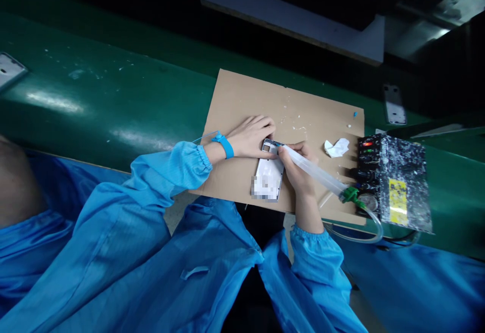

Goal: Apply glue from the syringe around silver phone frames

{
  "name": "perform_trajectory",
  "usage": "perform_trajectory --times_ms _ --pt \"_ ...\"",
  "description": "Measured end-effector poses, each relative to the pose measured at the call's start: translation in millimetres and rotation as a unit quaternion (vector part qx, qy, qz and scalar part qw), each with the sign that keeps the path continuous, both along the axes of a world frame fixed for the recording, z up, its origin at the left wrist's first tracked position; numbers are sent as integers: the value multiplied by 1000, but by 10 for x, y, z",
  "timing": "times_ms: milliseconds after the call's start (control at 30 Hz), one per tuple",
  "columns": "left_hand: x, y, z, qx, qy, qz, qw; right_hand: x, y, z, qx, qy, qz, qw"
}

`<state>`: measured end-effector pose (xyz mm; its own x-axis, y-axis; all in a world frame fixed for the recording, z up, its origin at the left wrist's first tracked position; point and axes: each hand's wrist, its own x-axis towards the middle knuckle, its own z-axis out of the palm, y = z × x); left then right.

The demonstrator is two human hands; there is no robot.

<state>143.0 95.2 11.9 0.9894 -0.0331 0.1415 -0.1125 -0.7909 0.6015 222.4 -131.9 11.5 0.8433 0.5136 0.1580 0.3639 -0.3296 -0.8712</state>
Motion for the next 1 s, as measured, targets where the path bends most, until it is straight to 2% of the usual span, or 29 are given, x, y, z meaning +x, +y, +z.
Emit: perform_trajectory --times_ms 400,1000 --pt "-1 1 30 -2 9 -2 1000 39 -36 -84 6 22 3 1000" --pt "9 1 -9 -2 2 1 1000 52 -31 -83 10 4 -1 1000"
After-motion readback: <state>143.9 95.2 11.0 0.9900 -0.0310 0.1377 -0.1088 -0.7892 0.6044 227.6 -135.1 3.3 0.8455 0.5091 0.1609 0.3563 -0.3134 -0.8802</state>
